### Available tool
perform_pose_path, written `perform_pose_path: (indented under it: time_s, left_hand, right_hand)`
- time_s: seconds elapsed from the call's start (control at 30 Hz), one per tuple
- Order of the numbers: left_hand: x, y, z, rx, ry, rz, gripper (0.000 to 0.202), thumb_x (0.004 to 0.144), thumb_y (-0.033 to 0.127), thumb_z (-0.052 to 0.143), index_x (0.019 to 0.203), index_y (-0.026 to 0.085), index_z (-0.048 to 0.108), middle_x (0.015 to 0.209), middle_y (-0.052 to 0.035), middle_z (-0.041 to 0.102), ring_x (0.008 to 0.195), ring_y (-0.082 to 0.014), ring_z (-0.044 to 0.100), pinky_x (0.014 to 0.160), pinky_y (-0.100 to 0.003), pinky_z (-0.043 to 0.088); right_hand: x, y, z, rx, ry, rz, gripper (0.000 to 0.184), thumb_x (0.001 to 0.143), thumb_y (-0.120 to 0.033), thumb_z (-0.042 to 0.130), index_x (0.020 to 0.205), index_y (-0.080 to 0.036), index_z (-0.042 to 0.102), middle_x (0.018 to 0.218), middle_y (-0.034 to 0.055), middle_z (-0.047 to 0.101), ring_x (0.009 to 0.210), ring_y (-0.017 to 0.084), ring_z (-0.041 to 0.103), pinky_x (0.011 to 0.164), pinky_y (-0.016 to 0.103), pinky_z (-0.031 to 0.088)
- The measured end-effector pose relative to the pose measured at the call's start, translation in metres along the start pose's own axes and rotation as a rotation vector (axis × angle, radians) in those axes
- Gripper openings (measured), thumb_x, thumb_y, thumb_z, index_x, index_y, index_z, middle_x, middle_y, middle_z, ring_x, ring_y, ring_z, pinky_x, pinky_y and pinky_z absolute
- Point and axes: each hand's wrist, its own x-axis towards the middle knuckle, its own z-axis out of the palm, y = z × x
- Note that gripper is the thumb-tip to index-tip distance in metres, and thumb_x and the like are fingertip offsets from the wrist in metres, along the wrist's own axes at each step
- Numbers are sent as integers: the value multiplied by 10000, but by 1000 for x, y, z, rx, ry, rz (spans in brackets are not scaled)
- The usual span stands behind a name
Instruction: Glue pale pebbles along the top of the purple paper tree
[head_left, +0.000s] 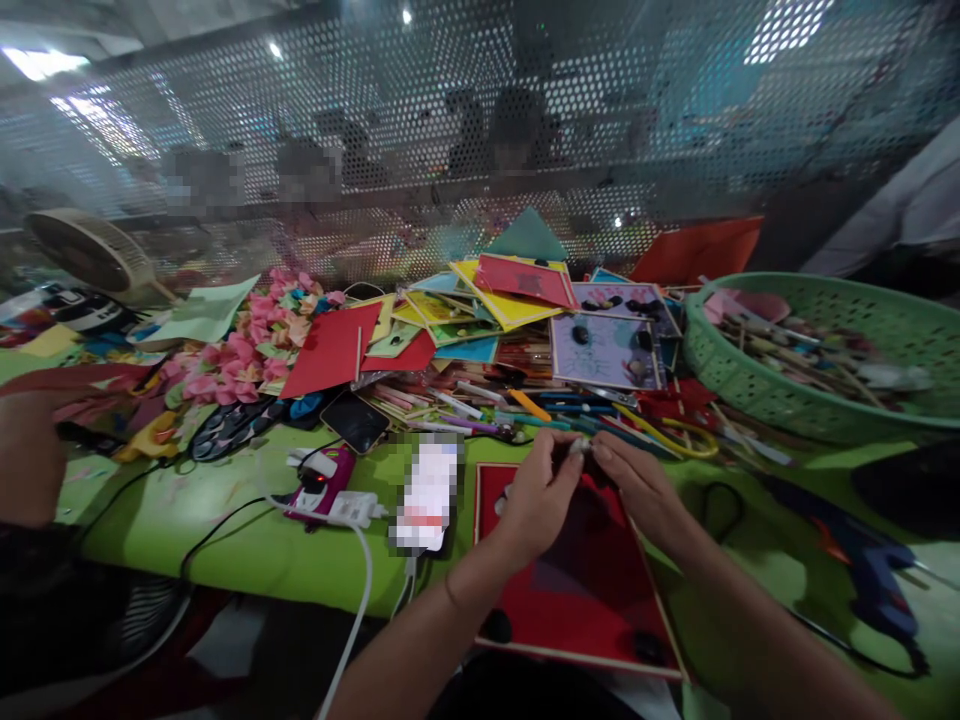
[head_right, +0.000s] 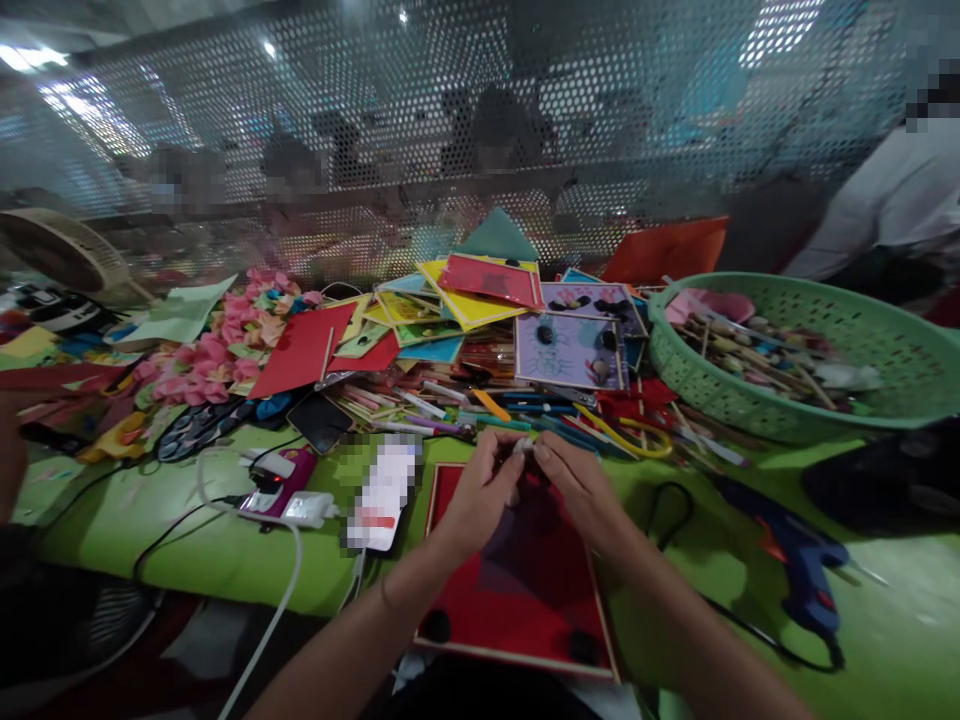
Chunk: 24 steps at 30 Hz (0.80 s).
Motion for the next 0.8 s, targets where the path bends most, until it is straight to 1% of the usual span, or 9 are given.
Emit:
perform_pose_path:
  time_s: [0.13, 0.23, 0.3, 0.37, 0.47, 0.53, 0.6, 0.7, 0.8]
  left_hand:
    - [-1, -2, 0, 154, 7, 51, 169, 994, 303, 504, 1108, 208, 585, 1063, -78, 633, 1010, -228, 595, 940, -374, 436]
    - [-1, -4, 0, 199, -1, 68, 160, 992, 284, 498, 1109, 209, 577, 1069, -85, 633, 1014, -235, 597, 939, -388, 440]
    - [-1, -6, 1, 177, -6, 70, 159, 988, 284, 506, 1108, 210, 580, 1069, -83, 632, 1010, -232, 598, 938, -383, 443]
    - [-1, -6, 1, 108, -14, 52, 165, 988, 298, 515, 1108, 209, 583, 1068, -79, 634, 1011, -225, 599, 939, -371, 445]
    - [0, -6, 1, -25, -37, -8, 182, 993, 329, 517, 1107, 202, 579, 1057, -67, 639, 992, -204, 599, 930, -346, 452]
    - [0, -5, 1, -73, -29, -34, 186, 992, 337, 519, 1104, 201, 578, 1048, -56, 638, 983, -191, 595, 917, -327, 455]
    - [0, -4, 0, -75, -4, -36, 169, 984, 318, 529, 1099, 203, 576, 1049, -46, 632, 987, -185, 589, 916, -318, 451]
    - [0, -2, -1, -43, 10, -23, 141, 975, 261, 521, 1095, 204, 567, 1055, -43, 626, 992, -185, 588, 919, -324, 447]
    - [-1, -1, -2, 21, 0, -10, 146, 969, 236, 516, 1102, 202, 567, 1058, -49, 620, 1000, -192, 582, 927, -341, 443]
  right_hand:
    - [0, -2, 1, -52, -6, -38, 399, 977, -503, 470, 681, -236, 444, 647, -28, 444, 605, 156, 399, 555, 284, 335]
    - [1, -3, 1, -52, 15, -36, 393, 949, -476, 485, 647, -236, 414, 611, -33, 409, 579, 150, 372, 535, 284, 305]
    - [2, -3, 1, -40, 22, -26, 386, 933, -466, 488, 637, -239, 390, 591, -39, 385, 560, 145, 355, 518, 282, 289]
    - [2, -3, 0, -26, 19, -15, 383, 932, -461, 479, 635, -241, 381, 576, -42, 372, 543, 141, 346, 502, 279, 282]
    - [1, -6, 0, 0, 5, -10, 385, 947, -469, 464, 645, -237, 403, 590, -35, 404, 554, 143, 375, 511, 279, 314]
    - [-1, -8, 0, -5, 2, -19, 385, 973, -477, 446, 674, -235, 428, 626, -27, 439, 583, 150, 407, 535, 283, 340]
    - [-2, -9, 2, -78, 5, -51, 382, 997, -475, 438, 699, -237, 441, 650, -24, 459, 604, 156, 430, 556, 289, 346]
    - [-2, -8, 3, -232, 6, -128, 355, 1019, -432, 422, 715, -249, 443, 656, -18, 487, 605, 167, 454, 580, 302, 349]
    - [-1, -6, 3, -280, 0, -166, 326, 1011, -379, 413, 709, -258, 435, 650, -9, 508, 592, 176, 456, 584, 311, 348]
